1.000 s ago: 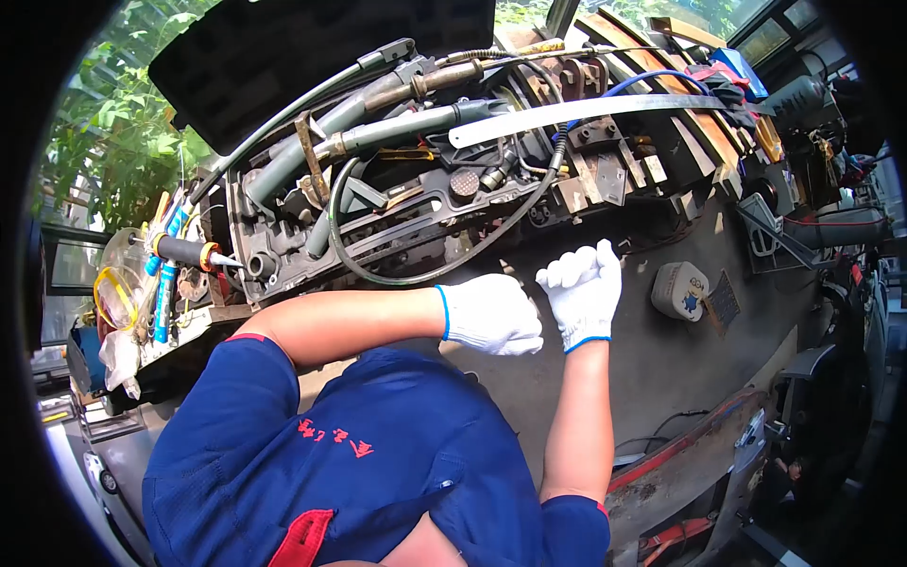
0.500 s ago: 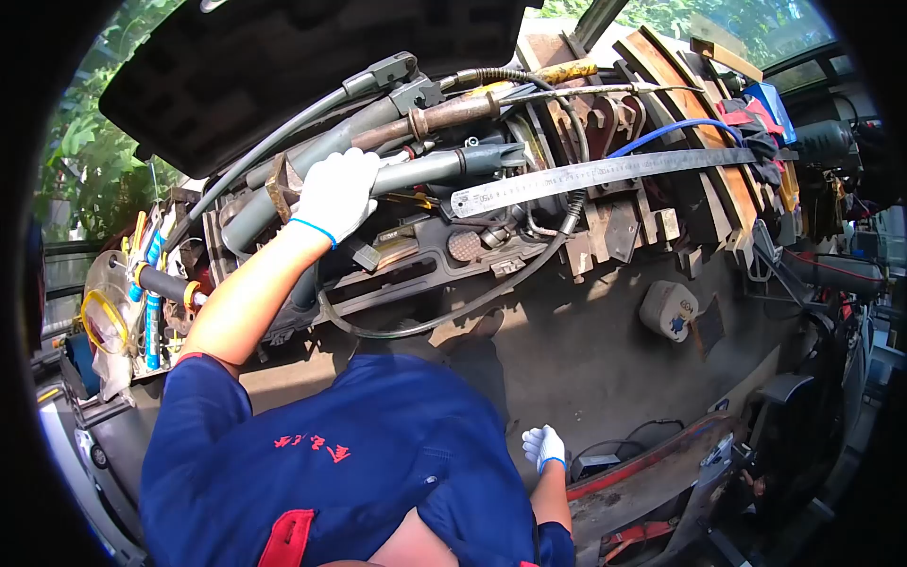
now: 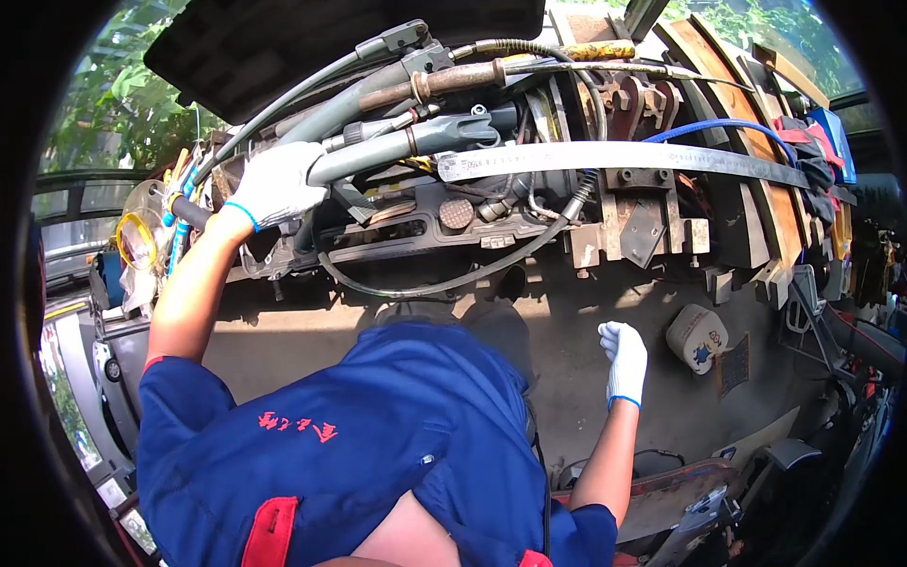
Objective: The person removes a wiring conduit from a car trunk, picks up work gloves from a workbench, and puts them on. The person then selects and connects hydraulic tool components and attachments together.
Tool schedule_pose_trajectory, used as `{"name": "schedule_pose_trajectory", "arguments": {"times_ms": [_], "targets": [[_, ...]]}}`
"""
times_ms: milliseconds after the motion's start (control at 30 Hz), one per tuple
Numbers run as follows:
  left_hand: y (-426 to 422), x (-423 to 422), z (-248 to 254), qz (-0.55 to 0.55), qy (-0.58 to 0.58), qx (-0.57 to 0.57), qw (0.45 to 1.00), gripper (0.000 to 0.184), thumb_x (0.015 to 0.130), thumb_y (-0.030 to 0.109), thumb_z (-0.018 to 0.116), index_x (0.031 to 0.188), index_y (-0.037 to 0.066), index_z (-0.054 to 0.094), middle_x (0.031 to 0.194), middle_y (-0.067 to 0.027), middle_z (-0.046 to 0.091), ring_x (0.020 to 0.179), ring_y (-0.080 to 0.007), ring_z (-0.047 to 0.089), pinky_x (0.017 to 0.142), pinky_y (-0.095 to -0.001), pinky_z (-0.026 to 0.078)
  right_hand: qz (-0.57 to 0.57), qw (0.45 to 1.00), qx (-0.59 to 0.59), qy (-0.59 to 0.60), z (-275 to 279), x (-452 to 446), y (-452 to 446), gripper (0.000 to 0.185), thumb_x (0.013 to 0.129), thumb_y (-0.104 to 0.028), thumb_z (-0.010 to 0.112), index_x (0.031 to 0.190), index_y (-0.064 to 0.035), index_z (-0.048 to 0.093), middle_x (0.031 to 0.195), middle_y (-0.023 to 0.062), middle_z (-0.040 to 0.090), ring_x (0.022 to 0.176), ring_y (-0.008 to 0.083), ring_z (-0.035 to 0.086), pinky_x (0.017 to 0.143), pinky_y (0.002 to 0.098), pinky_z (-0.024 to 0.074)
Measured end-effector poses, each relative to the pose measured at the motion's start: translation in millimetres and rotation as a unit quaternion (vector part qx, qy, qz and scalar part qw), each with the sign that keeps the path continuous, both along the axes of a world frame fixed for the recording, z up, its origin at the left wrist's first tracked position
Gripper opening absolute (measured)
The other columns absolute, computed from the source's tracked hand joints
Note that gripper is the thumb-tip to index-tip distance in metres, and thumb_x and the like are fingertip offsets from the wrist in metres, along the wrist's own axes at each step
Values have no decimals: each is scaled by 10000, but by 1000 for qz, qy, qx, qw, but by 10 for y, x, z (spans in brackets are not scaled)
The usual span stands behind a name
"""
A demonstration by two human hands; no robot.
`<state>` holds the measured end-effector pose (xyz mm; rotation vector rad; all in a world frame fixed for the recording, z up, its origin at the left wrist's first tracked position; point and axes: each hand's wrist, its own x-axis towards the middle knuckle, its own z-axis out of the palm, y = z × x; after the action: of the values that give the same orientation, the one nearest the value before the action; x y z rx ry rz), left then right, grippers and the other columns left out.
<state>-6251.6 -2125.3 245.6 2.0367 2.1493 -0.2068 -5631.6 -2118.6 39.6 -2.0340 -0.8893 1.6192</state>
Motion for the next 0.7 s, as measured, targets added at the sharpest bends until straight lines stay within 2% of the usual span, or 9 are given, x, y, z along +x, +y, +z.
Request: {"name": "schedule_pose_trajectory", "arguments": {"times_ms": [133, 233, 300, 400, 500, 533, 567, 667, 700], "targets": [[-743, 11, 342, 124, -139, -132, 974, 414, 843, 379, 808, 1091, 66, 698, 1019, -215, 735, 982, -438, 714, 879, -511, 560, 183, 967, 158, 76, 344, -477, 429, 370, 1113, -310, 562, 1233, -36, 780, 1192, 108, 823, 1106, 213, 747, 1038, 375, 543], [-1611, -44, 100, 224, -312, -166, 908, 407, 847, 286, 844, 1127, 32, 695, 967, -107, 726, 901, -252, 672, 878, -420, 560, 315, 914, 219, 130, 651, -1052, 624, 364, 1150, -254, 551, 1235, 31, 763, 1227, 144, 798, 1153, 242, 745, 1065, 389, 564], [-2241, -14, -183, 319, -438, -182, 820, 369, 828, 221, 852, 1125, 60, 705, 996, -36, 731, 921, -180, 662, 899, -364, 558, 423, 859, 273, 92, 723, -1377, 703, 353, 1152, -237, 549, 1240, 28, 765, 1218, 138, 795, 1150, 243, 744, 1065, 387, 562], [-3119, 214, -521, 440, -470, -171, 746, 332, 830, 159, 872, 1094, 46, 706, 981, -34, 728, 912, -142, 685, 850, -334, 573, 545, 763, 344, 46, 1028, -1798, 713, 276, 1098, -145, 562, 1249, -28, 760, 1190, 188, 765, 1107, 374, 734, 1005, 449, 581], [-3889, 426, -863, 534, -532, -135, 644, 237, 894, 77, 831, 1082, 33, 693, 905, -58, 728, 784, -160, 732, 736, -324, 605, 597, 678, 427, 42, 1223, -2110, 721, 270, 1098, -158, 571, 1242, -24, 756, 1173, 182, 764, 1090, 374, 733, 985, 454, 585], [-4089, 494, -933, 559, -543, -122, 615, 234, 895, 67, 819, 1086, 23, 691, 901, -62, 728, 792, -165, 735, 734, -322, 601, 610, 690, 388, 46, 1384, -2259, 742, 261, 1063, -130, 605, 1251, -18, 748, 1174, 192, 761, 1099, 379, 735, 988, 460, 590], [-4363, 539, -1085, 584, -554, -99, 585, 225, 890, 48, 806, 1080, 21, 688, 895, -62, 725, 790, -168, 732, 735, -319, 596, 632, 633, 446, 35, 1426, -2387, 785, 272, 1020, -89, 627, 1253, -12, 745, 1169, 199, 762, 1107, 379, 739, 1007, 461, 592], [-4646, 680, -1123, 621, -534, -78, 568, 217, 874, 13, 781, 1067, 23, 682, 888, -63, 716, 788, -179, 728, 750, -326, 593, 635, 594, 494, 6, 1411, -2843, 894, 279, 1097, -152, 548, 1223, -30, 765, 1131, 171, 760, 1094, 365, 733, 982, 440, 578], [-4674, 695, -1089, 628, -531, -65, 564, 215, 869, 1, 774, 1062, 25, 680, 885, -62, 712, 786, -183, 726, 755, -329, 593, 637, 621, 455, 22, 1480, -3022, 909, 282, 1099, -167, 546, 1221, -37, 765, 1129, 167, 761, 1084, 371, 730, 981, 443, 575]]}}
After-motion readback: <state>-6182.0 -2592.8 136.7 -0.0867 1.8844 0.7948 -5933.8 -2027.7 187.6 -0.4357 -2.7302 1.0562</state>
